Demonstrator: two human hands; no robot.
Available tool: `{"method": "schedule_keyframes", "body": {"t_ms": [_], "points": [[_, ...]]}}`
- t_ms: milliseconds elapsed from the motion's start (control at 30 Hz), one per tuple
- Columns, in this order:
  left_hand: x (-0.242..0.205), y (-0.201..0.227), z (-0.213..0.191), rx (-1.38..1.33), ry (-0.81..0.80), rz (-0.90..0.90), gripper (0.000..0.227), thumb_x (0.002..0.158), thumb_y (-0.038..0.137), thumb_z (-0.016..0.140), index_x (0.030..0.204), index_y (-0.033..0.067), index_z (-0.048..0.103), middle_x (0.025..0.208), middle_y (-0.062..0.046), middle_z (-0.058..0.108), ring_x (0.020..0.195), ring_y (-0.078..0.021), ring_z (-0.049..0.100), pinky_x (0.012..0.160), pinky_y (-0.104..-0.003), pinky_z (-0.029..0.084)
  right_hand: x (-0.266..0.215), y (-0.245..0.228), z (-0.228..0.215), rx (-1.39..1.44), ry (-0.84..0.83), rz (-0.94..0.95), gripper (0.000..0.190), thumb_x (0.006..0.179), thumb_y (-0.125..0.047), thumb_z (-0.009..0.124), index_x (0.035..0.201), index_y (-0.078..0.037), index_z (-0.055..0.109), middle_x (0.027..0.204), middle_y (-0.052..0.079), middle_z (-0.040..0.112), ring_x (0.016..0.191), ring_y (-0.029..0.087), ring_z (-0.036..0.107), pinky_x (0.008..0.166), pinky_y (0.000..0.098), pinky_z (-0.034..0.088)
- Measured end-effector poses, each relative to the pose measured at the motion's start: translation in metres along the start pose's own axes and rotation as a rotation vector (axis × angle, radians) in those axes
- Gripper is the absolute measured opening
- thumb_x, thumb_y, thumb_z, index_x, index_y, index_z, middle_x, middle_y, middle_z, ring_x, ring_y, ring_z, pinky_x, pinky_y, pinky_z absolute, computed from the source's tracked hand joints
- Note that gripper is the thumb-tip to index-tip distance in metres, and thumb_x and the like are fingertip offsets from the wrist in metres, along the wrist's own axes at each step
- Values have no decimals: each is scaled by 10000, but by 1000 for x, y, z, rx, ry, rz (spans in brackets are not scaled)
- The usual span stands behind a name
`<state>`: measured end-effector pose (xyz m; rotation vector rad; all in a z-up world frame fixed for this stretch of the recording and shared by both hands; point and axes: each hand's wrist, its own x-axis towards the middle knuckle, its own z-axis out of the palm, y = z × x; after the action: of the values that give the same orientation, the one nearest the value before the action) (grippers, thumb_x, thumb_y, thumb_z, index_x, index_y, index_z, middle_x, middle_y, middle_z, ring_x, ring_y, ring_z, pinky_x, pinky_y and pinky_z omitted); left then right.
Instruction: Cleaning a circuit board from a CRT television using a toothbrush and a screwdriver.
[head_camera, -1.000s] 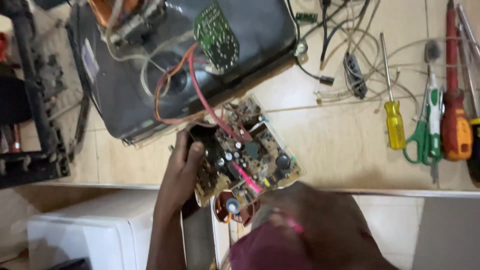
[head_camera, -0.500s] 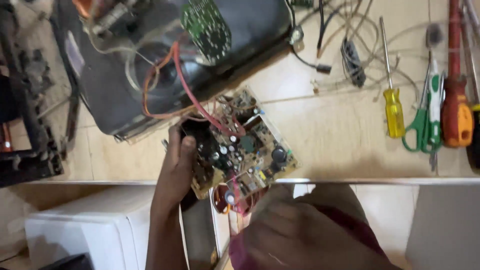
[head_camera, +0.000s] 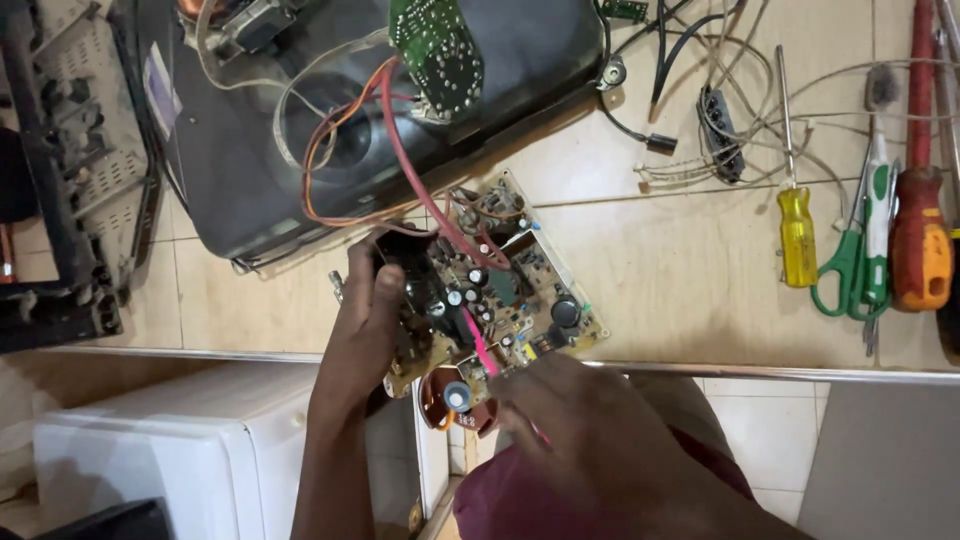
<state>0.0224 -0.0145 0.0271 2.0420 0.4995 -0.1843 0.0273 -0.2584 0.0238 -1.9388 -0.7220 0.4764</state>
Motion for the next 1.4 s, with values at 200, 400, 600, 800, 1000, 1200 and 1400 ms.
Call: {"method": "schedule_keyframes", "body": {"t_ms": [200, 400, 600, 800, 1000, 1200, 1400], "points": [[0, -1, -4, 27, -2, -95, 747, 924, 627, 334, 1485, 143, 432, 1085, -53, 600, 935, -158, 559, 832, -327, 438, -27, -12, -25, -93, 332, 2, 288, 939, -182, 489, 943, -258, 767, 742, -60, 703, 580, 101, 645, 585, 274, 468], [1, -2, -4, 108, -13, -99, 803, 917, 672, 285, 1557, 190, 347, 1542, -114, 482, 1445, -300, 371, 1133, -475, 263, -31, 23, 16, -120, -188, -58, 385, 933, -420, 599, 1258, -219, 648, 1247, -1, 704, 1186, 239, 640, 838, 452, 531], [2, 0, -6, 118, -13, -109, 840, 882, 718, 278, 1532, 195, 376, 1537, -110, 498, 1462, -311, 357, 1139, -502, 264, -24, -38, -21, 363, 149, 729, 491, 791, -159, 584, 661, -147, 1057, 773, -121, 1024, 677, -102, 896, 646, 95, 728], [1, 3, -7, 110, -43, -114, 946, 852, 779, 259, 1581, 176, 267, 1646, -176, 359, 1541, -396, 233, 1154, -558, 216, -27, 27, 11, -338, 90, -422, 243, 893, -160, 628, 1118, -81, 677, 947, 53, 711, 715, 259, 635, 558, 461, 456], [-4, 19, -9, 123, -20, -49, 729, 980, 667, 305, 1497, 155, 365, 1205, -391, 547, 1172, -590, 519, 1076, -676, 328, -18, 12, 10, -59, -111, -360, 414, 967, -301, 556, 1289, -41, 546, 1166, 141, 618, 1066, 333, 615, 770, 482, 464], [3, 5, -8, 125, -30, -86, 881, 899, 711, 270, 1612, 198, 206, 1697, -134, 280, 1580, -363, 163, 1176, -523, 193, -33, 6, 17, -86, -49, -370, 397, 1012, -222, 505, 1346, -8, 522, 1286, 159, 592, 1177, 345, 599, 922, 478, 460], [4, -7, -5, 116, -44, -32, 915, 882, 752, 266, 1564, 143, 260, 1620, -180, 388, 1496, -349, 345, 1141, -494, 293, -59, 6, 37, -107, 11, -384, 387, 1058, -144, 453, 1404, 25, 499, 1405, 178, 566, 1287, 357, 583, 1074, 474, 457]]}}
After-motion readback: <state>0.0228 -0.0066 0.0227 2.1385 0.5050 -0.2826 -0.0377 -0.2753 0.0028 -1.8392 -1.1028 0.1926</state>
